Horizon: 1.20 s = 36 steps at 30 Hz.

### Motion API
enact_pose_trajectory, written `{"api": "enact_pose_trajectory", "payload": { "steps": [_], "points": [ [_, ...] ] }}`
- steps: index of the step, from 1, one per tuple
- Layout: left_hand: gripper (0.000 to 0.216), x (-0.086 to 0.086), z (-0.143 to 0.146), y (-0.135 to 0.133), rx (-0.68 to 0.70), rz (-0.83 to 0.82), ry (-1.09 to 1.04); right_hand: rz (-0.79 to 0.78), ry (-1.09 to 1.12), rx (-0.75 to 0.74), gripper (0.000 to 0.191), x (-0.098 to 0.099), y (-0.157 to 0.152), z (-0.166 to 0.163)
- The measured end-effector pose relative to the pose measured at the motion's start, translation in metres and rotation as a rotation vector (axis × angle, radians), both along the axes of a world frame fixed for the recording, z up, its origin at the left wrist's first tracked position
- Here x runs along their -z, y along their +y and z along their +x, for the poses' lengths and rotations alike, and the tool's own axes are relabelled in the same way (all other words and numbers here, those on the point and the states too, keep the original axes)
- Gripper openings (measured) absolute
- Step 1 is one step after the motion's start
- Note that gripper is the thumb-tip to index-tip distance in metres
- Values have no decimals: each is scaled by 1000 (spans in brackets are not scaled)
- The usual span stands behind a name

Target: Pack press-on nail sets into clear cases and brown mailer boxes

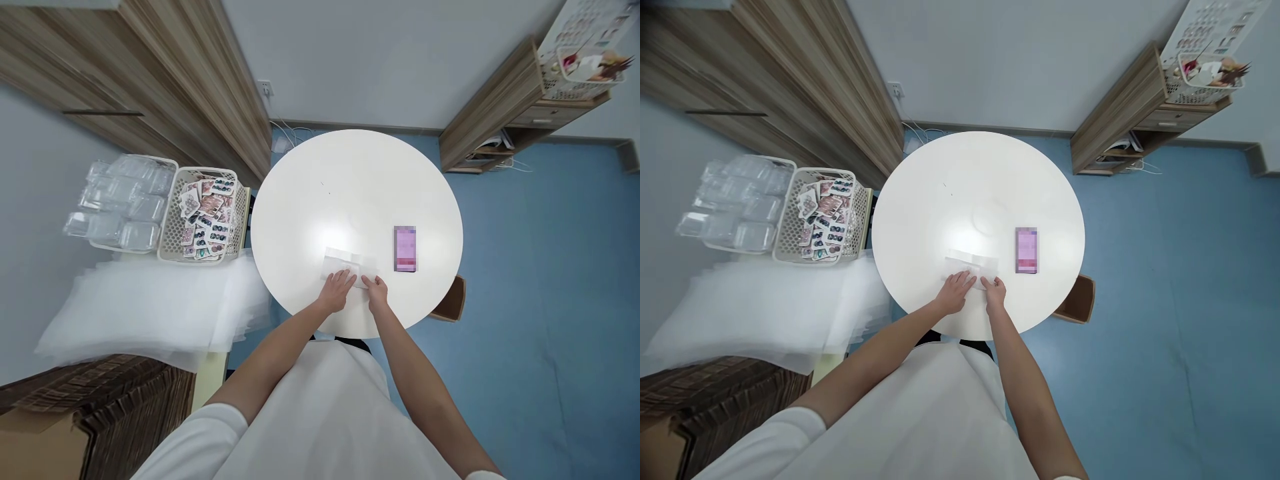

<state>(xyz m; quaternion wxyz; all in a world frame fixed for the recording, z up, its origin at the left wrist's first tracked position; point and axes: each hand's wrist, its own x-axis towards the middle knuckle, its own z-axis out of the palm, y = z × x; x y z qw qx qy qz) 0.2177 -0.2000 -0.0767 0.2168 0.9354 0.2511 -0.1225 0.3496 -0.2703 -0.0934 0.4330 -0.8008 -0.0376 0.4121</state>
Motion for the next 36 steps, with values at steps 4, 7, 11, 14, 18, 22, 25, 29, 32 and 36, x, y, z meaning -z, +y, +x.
{"api": "enact_pose_trajectory", "payload": {
  "steps": [4, 7, 11, 14, 18, 22, 25, 29, 32, 36],
  "points": [
    [69, 1, 0, -1, -18, -4, -8, 61, 39, 27, 30, -9, 5, 0],
    [69, 3, 2, -2, -33, -35, -17, 64, -60, -17, 30, -15, 8, -4],
    [69, 4, 4, 0, -107, -140, -61, 105, -116, -153, 36, -19, 13, -10],
    [63, 4, -2, 6, -179, -285, -193, 116, -87, -307, 38, -22, 16, -10],
    [52, 2, -17, 12, -370, -444, -397, 83, -200, -603, 41, -28, 16, -8],
    [38, -7, -26, 5, -728, -361, -457, -59, -355, -1004, 64, -35, 11, -17],
    [41, -19, -21, -1, -673, -315, -500, -162, -438, -1210, 82, -36, 6, -32],
    [43, -32, -7, 6, -207, -367, -443, -274, -548, -1305, 86, -32, 4, -50],
    [41, -32, -1, 20, -42, -369, -315, -259, -610, -1275, 78, -27, 3, -55],
    [43, -23, -3, 37, 22, -313, -222, -41, -647, -1267, 78, -23, -8, -50]
  ]
}}
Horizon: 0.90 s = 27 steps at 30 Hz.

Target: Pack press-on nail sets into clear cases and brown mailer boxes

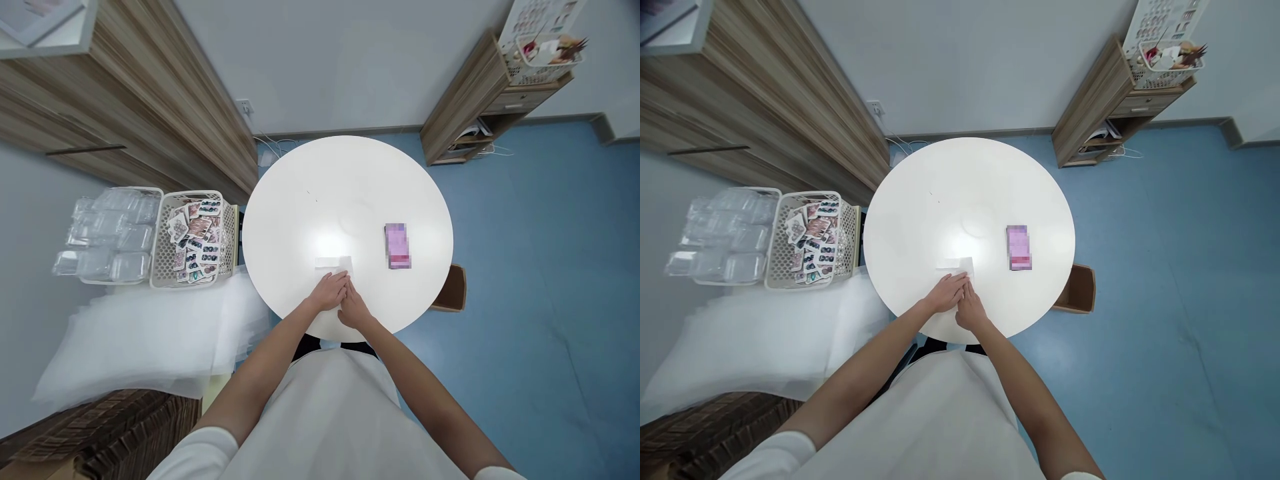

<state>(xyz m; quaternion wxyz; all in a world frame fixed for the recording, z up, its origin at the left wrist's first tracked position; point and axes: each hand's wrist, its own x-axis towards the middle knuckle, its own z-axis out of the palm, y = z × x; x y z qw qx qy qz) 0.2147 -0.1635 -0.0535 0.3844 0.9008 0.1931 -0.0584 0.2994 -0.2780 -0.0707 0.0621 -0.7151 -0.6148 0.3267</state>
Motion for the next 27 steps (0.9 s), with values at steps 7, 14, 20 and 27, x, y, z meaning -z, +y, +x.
{"api": "enact_pose_trajectory", "payload": {
  "steps": [7, 14, 20, 27],
  "points": [
    [46, 22, -13, 6, 119, 109, 38, 231, 66, 203, 43, 3, -14, 28],
    [59, 27, -30, -13, -31, 218, 40, 229, -11, 154, 39, 20, 21, 42],
    [69, 29, -45, -55, -873, -153, 133, 132, 9, 138, 40, 23, 23, 43],
    [67, 43, -23, -42, -1322, -521, 275, 28, 34, 148, 42, 19, 26, 44]
  ]
}}
